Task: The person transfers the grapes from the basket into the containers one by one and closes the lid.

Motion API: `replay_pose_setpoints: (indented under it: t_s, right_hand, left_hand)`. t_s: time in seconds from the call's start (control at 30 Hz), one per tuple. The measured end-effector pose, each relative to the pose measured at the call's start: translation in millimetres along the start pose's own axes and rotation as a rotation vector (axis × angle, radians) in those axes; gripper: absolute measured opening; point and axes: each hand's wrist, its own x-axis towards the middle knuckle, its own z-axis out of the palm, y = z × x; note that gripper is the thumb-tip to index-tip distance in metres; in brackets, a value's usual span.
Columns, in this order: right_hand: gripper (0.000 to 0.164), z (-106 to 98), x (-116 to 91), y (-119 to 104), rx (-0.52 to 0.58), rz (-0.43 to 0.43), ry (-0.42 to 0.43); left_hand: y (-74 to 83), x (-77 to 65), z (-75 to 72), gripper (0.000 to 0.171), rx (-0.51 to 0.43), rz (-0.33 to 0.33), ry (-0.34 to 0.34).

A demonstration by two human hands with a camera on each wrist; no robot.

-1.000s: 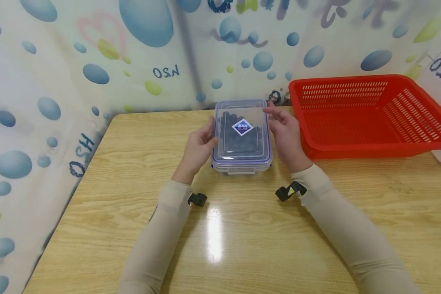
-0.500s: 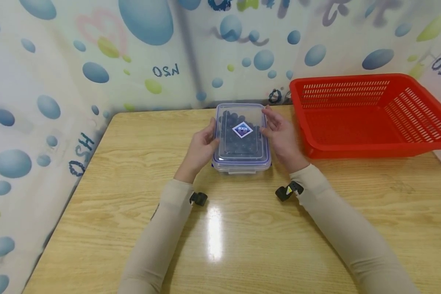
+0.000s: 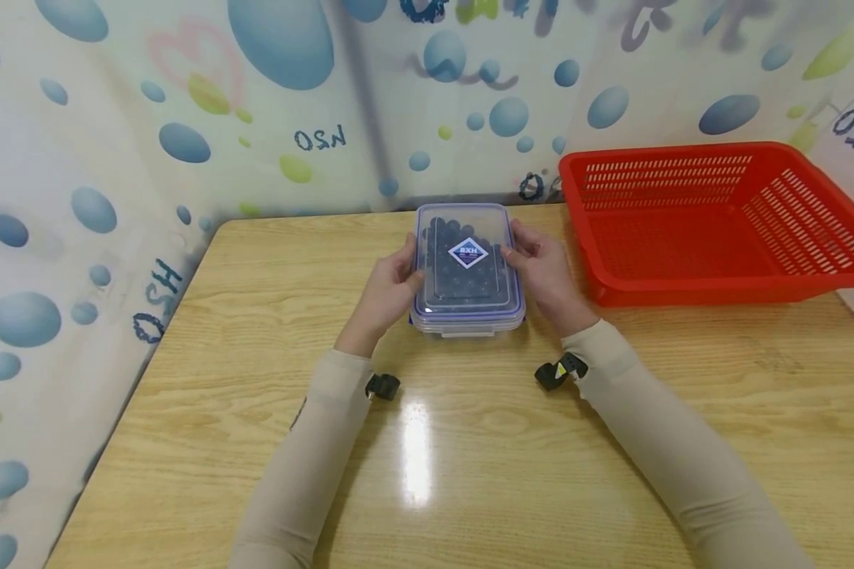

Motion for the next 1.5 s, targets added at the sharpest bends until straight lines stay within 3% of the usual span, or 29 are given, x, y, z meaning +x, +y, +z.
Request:
replay_pose_setpoints:
  t_s: [0.4, 0.73, 1.0, 1.3, 1.5]
  right_hand:
    - [0.057, -2.8, -1.3, -1.2, -0.039, 0.038, -0.009]
    - [0.059, -3.3, -1.5, -2.8, -0.123, 0.062, -0.032]
    - [0.059, -4.8, -3.6, -1.2, -0.153, 0.035, -0.055]
    - [0.058, -7.3, -4.5, 2.3, -0.126, 0.028, -0.062]
    - [0.057, -8.3, -3.5, 5.1, -0.150, 0.020, -0.063]
  left_hand:
    - [3.3, -1.2, -1.7, 0.057, 0.112, -0.052, 0.007]
    - [3.3, -1.2, -6.5, 0.056, 0.128, -0.100, -0.015]
    - [6.5, -4.4, -9.1, 0.055, 0.104, -0.088, -0.066]
    - [0.9, -1.9, -9.2, 0.051, 0.193, -0.091, -0.037]
    - [1.2, -1.7, -8.4, 0.051, 0.177, -0.096, -0.035]
